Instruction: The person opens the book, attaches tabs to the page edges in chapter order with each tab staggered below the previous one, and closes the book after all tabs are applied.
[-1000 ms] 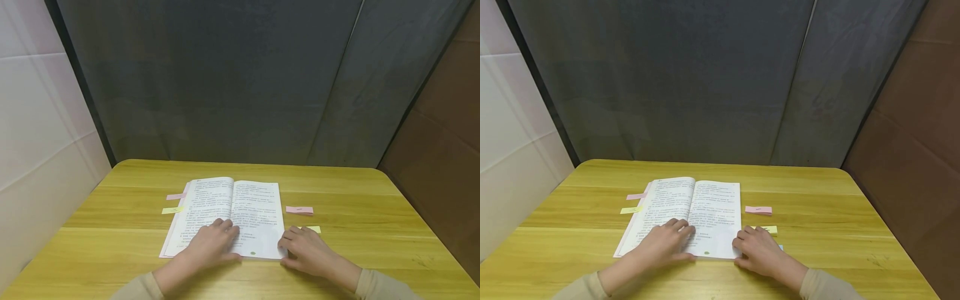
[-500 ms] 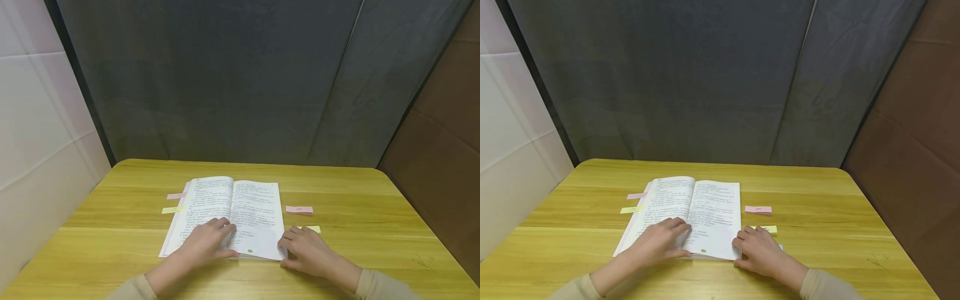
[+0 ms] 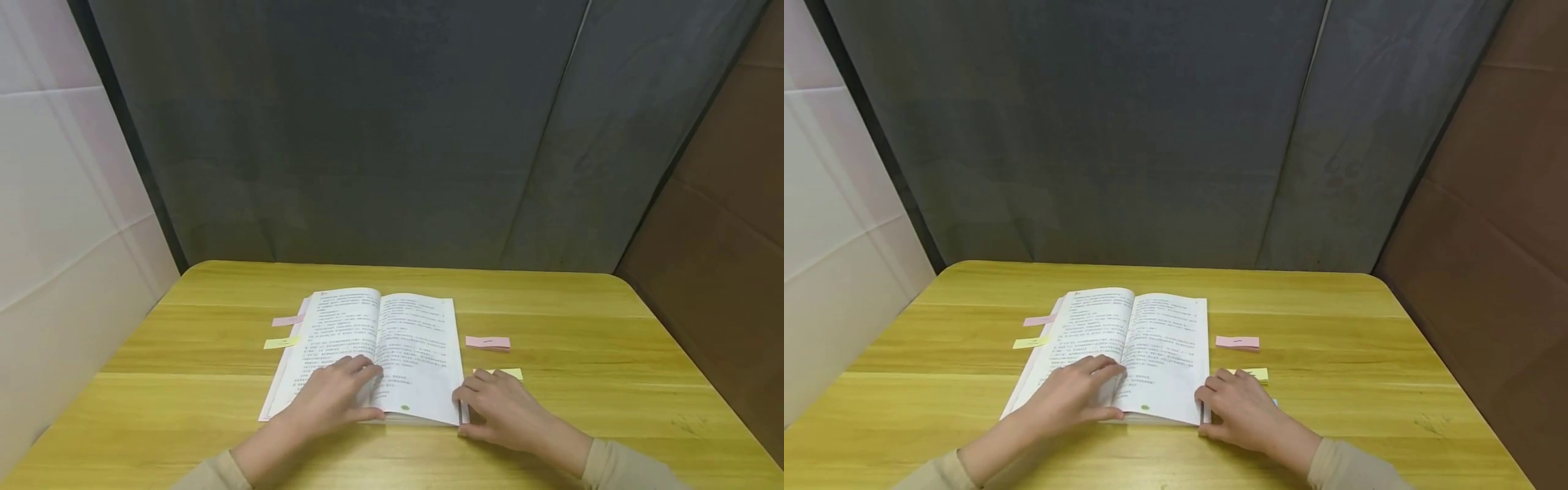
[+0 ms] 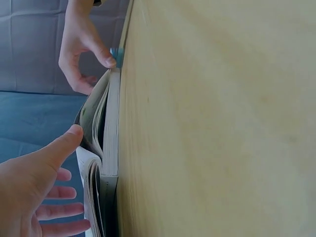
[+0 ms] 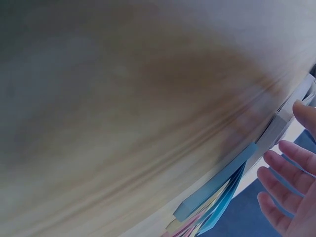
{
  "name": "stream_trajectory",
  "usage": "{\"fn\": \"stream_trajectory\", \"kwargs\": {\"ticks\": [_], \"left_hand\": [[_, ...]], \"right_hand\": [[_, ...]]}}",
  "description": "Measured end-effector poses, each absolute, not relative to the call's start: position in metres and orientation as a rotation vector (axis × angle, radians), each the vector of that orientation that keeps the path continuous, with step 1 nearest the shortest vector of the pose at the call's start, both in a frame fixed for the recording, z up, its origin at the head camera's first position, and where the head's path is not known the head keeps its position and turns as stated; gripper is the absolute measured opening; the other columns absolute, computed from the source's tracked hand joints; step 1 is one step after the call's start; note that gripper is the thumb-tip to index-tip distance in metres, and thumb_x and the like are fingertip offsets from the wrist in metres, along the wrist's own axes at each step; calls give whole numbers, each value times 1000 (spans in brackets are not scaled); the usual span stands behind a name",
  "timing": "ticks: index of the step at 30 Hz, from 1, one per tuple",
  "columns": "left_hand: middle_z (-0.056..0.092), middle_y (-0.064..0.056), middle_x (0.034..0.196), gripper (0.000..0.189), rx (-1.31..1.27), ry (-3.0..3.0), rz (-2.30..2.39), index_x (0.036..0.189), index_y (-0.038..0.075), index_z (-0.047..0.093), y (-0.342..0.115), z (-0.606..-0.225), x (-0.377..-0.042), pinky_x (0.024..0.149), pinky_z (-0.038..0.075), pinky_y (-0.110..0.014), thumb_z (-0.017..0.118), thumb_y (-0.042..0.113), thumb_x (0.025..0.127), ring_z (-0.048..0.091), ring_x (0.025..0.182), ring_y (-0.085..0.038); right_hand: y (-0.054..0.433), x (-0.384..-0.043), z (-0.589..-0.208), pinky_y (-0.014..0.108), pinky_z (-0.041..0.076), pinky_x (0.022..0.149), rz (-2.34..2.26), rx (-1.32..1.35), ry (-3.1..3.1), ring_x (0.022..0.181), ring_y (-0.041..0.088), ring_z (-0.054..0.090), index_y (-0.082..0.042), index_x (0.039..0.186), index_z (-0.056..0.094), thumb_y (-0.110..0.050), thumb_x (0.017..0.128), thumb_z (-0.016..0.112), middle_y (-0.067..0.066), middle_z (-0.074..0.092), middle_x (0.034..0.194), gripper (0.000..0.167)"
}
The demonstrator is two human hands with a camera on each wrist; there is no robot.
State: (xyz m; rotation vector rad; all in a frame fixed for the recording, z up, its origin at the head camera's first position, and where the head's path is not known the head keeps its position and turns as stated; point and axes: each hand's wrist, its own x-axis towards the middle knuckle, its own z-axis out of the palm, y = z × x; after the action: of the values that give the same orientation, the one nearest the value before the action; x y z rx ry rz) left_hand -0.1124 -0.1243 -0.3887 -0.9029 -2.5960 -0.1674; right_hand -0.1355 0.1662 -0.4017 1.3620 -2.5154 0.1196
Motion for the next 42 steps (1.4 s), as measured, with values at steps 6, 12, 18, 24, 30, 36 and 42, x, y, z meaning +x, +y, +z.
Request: {"fn": "stream_trajectory", "kwargs": {"ticks": [6, 12, 18, 24, 30, 36, 42], "left_hand": [[57, 1, 100, 50, -952, -2542, -158, 107, 13, 59, -128, -388, -108, 58, 47, -30, 66, 46, 70, 56, 84, -15], [55, 0, 107, 43, -1048, -2375, -113, 112, 13, 55, -128, -386, -103, 51, 46, -28, 59, 21, 70, 56, 89, -16], [43, -8, 128, 63, -1092, -2316, -34, 126, 9, 45, -129, -378, -101, 86, 40, -37, 53, 7, 63, 39, 117, -24], [24, -11, 141, 84, -1033, -2378, 153, 133, 10, 36, -133, -371, -102, 100, 13, -49, 64, 5, 54, 14, 129, -28], [22, -14, 141, 85, -978, -2413, 222, 133, 11, 38, -139, -375, -104, 98, 7, -54, 66, 8, 53, 14, 129, -31], [40, -13, 131, 67, -1033, -2459, 180, 124, 10, 50, -135, -381, -106, 97, 20, -51, 68, 12, 60, 32, 122, -30], [57, -7, 108, 38, -1082, -2505, 96, 110, 8, 60, -120, -390, -107, 82, 43, -38, 58, 12, 72, 53, 101, -23]], "right_hand": [[166, -136, -402, 37, 45, 70, 108, 1361, -2501, 86, 13, 52, -17, 95, 62, -48, 72, 63, -7, 57, 90, 38], [166, -138, -403, 34, 45, 68, 109, 1371, -2460, 84, 11, 51, -17, 98, 64, -45, 71, 66, -7, 58, 92, 40], [165, -138, -404, 32, 46, 67, 67, 1375, -2448, 80, 11, 51, -17, 98, 64, -46, 71, 65, -5, 58, 89, 40], [164, -138, -404, 34, 46, 69, 59, 1373, -2477, 82, 12, 52, -17, 99, 64, -46, 72, 64, -5, 58, 90, 40], [165, -138, -403, 35, 45, 71, 61, 1370, -2496, 84, 12, 51, -17, 100, 64, -45, 72, 64, -5, 58, 91, 40], [165, -138, -403, 35, 45, 72, 78, 1371, -2499, 83, 11, 51, -16, 99, 64, -44, 72, 64, -5, 58, 91, 39], [166, -138, -403, 35, 45, 71, 67, 1367, -2484, 83, 12, 51, -17, 99, 64, -45, 71, 65, -5, 58, 91, 39]]}}
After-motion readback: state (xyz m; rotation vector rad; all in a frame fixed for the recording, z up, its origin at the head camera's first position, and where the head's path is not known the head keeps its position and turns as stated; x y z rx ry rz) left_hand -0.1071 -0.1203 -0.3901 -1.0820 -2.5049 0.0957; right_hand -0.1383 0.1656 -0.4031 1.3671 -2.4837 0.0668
